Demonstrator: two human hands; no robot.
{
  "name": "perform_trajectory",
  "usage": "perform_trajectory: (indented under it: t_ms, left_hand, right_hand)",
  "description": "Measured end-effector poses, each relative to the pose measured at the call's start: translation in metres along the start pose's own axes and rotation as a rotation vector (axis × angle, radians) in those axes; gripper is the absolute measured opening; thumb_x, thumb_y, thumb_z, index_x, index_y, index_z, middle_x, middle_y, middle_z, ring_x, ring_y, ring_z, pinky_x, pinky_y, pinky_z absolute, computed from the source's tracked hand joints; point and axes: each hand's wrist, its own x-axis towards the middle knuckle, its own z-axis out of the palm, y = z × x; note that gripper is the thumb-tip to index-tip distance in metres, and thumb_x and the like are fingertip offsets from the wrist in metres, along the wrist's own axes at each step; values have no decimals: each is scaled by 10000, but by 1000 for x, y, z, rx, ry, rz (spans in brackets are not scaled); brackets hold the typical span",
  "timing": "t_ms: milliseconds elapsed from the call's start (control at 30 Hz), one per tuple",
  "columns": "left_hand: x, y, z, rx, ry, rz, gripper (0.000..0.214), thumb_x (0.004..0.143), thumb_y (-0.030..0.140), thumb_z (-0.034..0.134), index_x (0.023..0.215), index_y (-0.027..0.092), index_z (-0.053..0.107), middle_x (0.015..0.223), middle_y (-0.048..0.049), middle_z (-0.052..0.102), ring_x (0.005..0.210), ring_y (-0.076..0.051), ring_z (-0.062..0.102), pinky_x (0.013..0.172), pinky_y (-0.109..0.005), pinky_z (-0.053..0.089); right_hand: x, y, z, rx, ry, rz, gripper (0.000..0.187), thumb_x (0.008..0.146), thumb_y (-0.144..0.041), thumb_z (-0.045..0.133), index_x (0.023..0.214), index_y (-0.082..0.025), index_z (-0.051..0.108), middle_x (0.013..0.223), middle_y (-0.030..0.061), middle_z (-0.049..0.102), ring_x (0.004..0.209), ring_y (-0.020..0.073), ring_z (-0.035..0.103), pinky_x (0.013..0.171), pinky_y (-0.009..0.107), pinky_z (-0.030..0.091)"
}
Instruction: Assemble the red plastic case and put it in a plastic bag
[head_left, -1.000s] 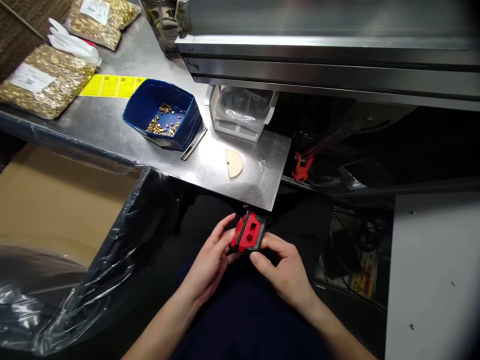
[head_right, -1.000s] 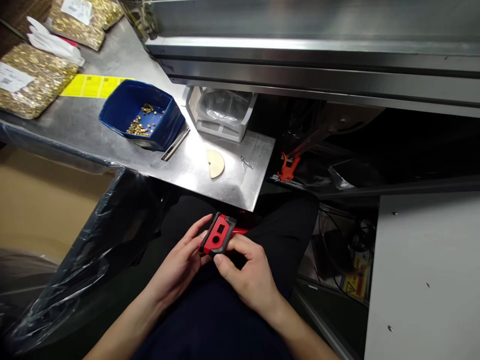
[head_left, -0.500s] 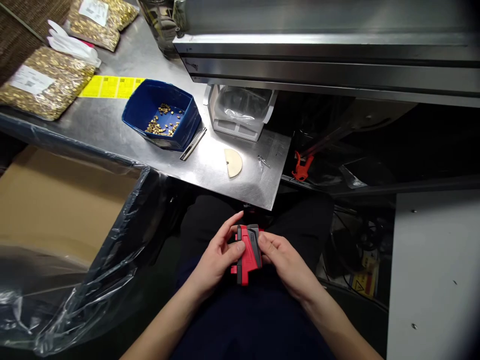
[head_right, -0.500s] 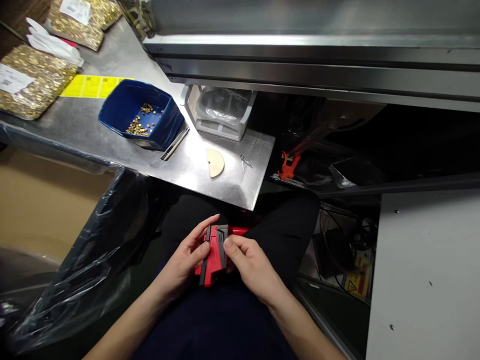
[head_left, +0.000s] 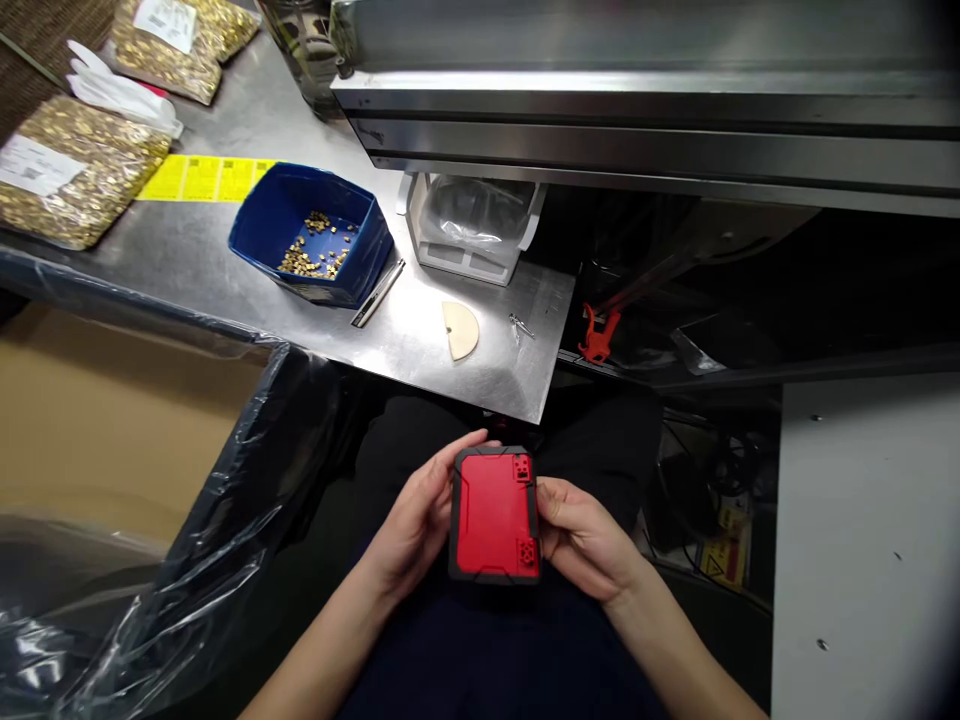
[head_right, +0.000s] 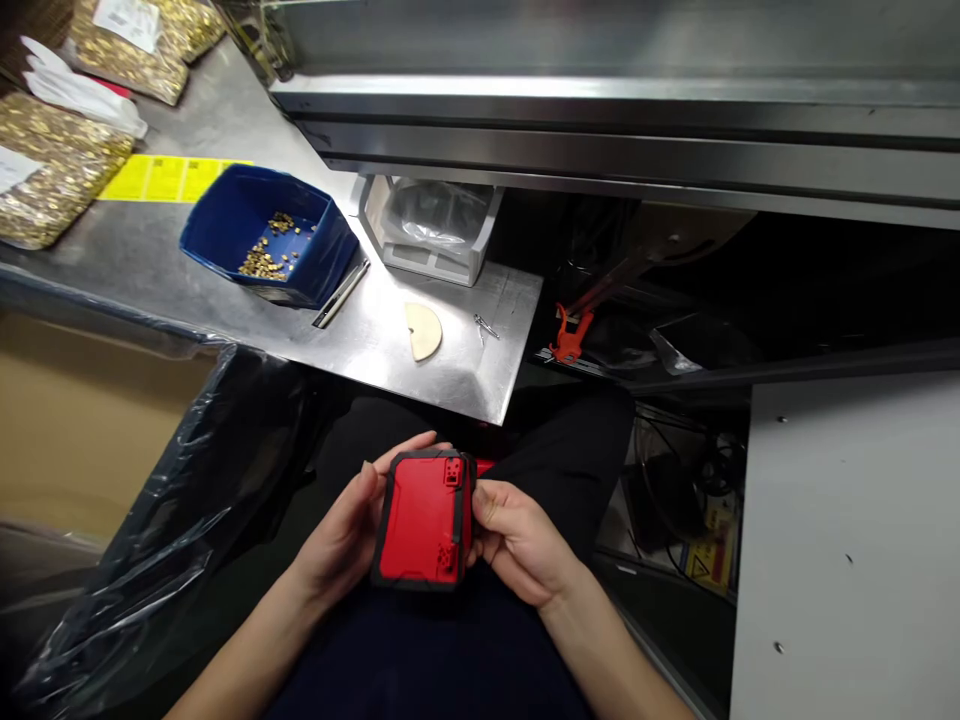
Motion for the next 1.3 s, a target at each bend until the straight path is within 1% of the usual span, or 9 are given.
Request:
perform_trajectory:
  t_ms: [133, 300, 433, 567, 700, 800, 900, 1067, 1300]
  left_hand:
    - [0, -4, -1, -278, -188, -189, 747, 895, 694, 611, 1430, 173, 580, 1376, -180, 673, 1153, -316, 690, 981, -426, 560]
    - [-12, -1, -25, -379, -143, -127, 563, 969, 530, 589, 1400, 169, 596, 1375, -184, 677, 1137, -320, 714, 952, -435, 581]
    - [-38, 8, -39, -386, -29, -124, 626, 975, 448, 565, 1499, 113, 493, 1475, -226, 586, 1341, -355, 588, 1152, -447, 442]
    - [-60, 10, -31, -358, -5, -166, 720, 950, 630, 542, 1453, 116, 554, 1465, -242, 590, 1261, -392, 642, 1092, -490, 490]
    - [-63, 5, -21, -281, 80, -140, 721, 929, 676, 565, 1400, 130, 598, 1397, -230, 650, 1143, -345, 706, 1006, -432, 548]
    - [-60, 3, -19, -279, 178, -176, 690, 939, 642, 573, 1391, 121, 596, 1330, -230, 693, 1073, -321, 736, 964, -405, 571]
    - [-59, 4, -15, -278, 303, -225, 683, 960, 626, 544, 1373, 85, 605, 1233, -236, 739, 1018, -303, 756, 886, -357, 598]
    - [-57, 8, -7, -275, 413, -326, 602, 958, 585, 574, 1329, 117, 648, 1048, -173, 800, 832, -265, 775, 680, -307, 615]
    - [-48, 2, 8, -97, 482, -385, 543, 918, 543, 653, 1283, 141, 679, 941, -142, 810, 604, -254, 743, 554, -341, 610]
  right_hand:
    - [10, 14, 1, -42, -42, 88, 382, 813, -513, 818, 913, -156, 725, 773, 18, 688, 630, 117, 626, 629, 242, 511]
    - [25, -11, 5, -790, -149, 70, 529, 976, -625, 531, 854, -151, 731, 819, 61, 729, 698, 152, 660, 660, 263, 502]
    - [65, -61, 37, -1440, 230, -293, 289, 1038, -345, 477, 889, -218, 690, 917, 19, 736, 856, 167, 677, 787, 271, 490]
    - [144, -100, 78, -1578, 589, -414, 348, 1011, -367, 517, 1252, -119, 553, 1343, 232, 577, 1272, 344, 542, 1026, 443, 427]
    - [197, -117, 94, -1627, 572, -344, 508, 896, -283, 673, 1306, -41, 495, 1337, 303, 562, 1221, 401, 572, 976, 462, 453]
    - [174, -111, 86, -1666, 361, -348, 256, 948, -295, 608, 1158, -150, 595, 1172, 147, 684, 1065, 290, 640, 900, 361, 469]
    - [102, -92, 71, -1567, 72, -404, 207, 1024, -392, 515, 1121, -229, 601, 936, 12, 697, 815, 185, 633, 716, 271, 443]
    - [-8, -54, 58, -1557, -367, -347, 167, 1053, -359, 478, 1086, -266, 612, 795, -17, 674, 638, 137, 571, 599, 269, 344]
    - [-16, -29, 54, -1938, -481, -495, 223, 1054, -311, 421, 942, -203, 580, 720, 34, 702, 527, 148, 528, 520, 337, 174]
